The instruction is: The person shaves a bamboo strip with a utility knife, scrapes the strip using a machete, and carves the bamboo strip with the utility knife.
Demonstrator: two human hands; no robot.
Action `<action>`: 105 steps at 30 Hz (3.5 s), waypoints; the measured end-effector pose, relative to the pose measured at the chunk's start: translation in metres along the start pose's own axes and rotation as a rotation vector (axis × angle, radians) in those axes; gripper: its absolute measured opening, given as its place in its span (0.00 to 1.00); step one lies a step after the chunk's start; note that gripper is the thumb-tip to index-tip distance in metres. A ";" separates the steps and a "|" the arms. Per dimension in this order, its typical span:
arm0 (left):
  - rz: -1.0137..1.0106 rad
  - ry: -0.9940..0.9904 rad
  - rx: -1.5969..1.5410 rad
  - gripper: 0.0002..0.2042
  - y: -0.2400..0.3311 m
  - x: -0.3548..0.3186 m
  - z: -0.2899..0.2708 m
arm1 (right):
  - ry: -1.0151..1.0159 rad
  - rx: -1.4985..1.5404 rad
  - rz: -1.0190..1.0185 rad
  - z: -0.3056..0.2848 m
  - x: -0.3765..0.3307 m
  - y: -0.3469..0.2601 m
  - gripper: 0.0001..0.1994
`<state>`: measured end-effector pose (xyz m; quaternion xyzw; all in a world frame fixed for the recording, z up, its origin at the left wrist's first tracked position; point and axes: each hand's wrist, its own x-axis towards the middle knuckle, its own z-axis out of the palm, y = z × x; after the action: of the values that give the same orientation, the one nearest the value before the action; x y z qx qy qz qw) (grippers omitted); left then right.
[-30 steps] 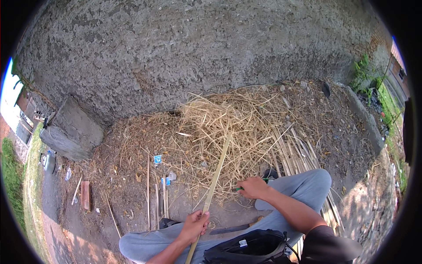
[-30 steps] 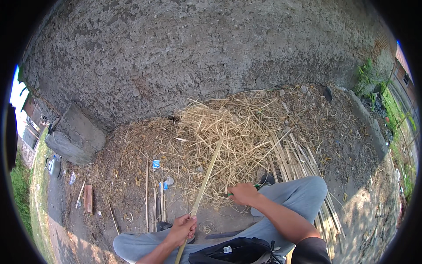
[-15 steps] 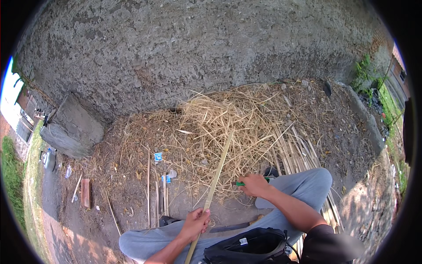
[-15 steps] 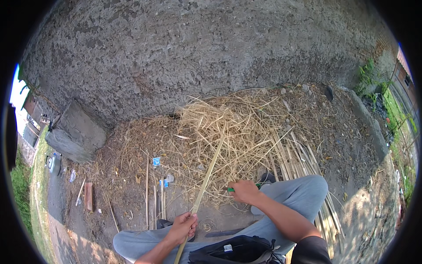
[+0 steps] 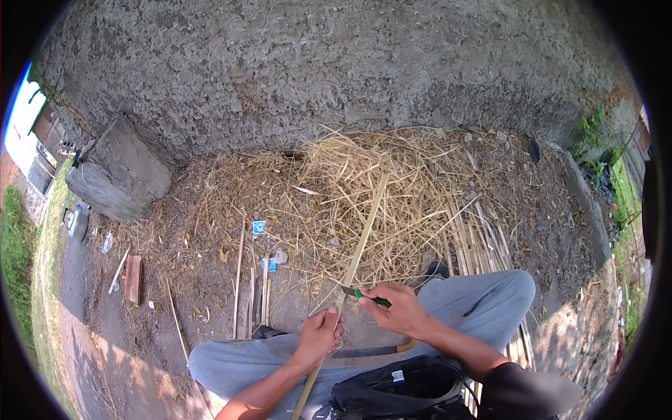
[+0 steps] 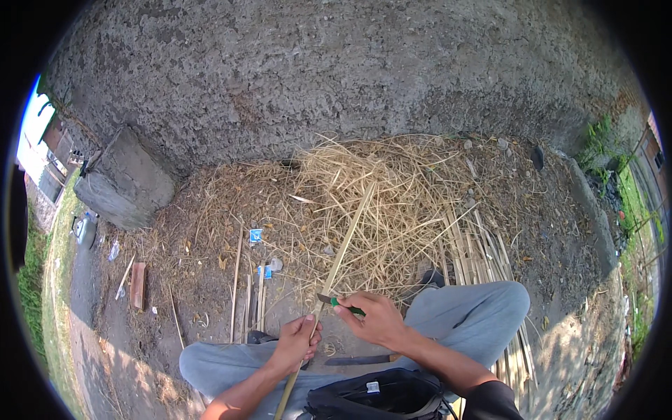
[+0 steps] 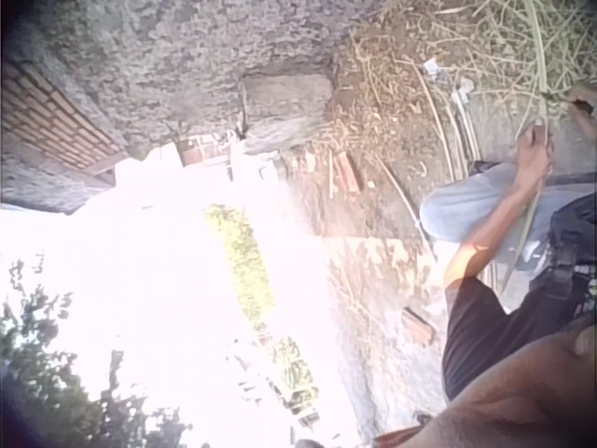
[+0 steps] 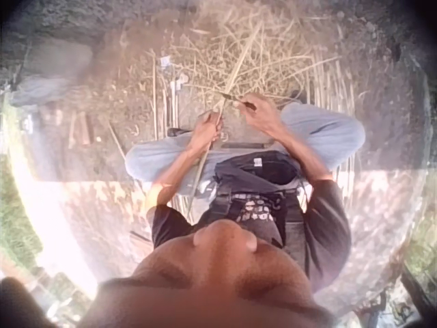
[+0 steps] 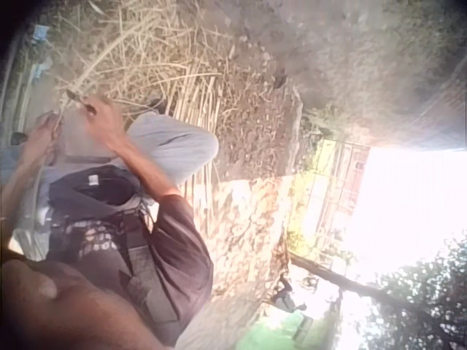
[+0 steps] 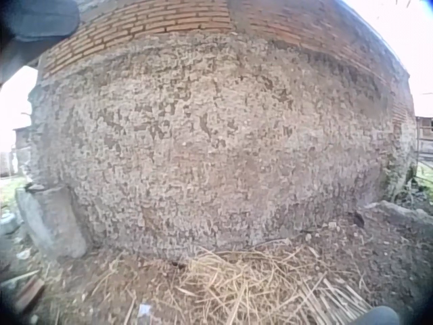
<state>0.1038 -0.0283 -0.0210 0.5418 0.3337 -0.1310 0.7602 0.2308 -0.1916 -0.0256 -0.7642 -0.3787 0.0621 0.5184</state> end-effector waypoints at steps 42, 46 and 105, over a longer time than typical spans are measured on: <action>0.323 0.184 0.288 0.24 0.027 -0.036 0.000 | 0.304 -0.257 -0.213 0.005 0.071 -0.022 0.08; 0.465 0.164 0.488 0.24 0.021 -0.041 0.000 | 0.317 -0.261 -0.221 -0.012 0.074 -0.014 0.08; 0.432 0.210 0.732 0.13 -0.017 -0.010 0.002 | -0.625 -0.628 0.218 -0.010 -0.006 0.136 0.14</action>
<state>0.0873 -0.0380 -0.0270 0.8432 0.2198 -0.0227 0.4901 0.3016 -0.2266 -0.1369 -0.8644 -0.4347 0.2261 0.1127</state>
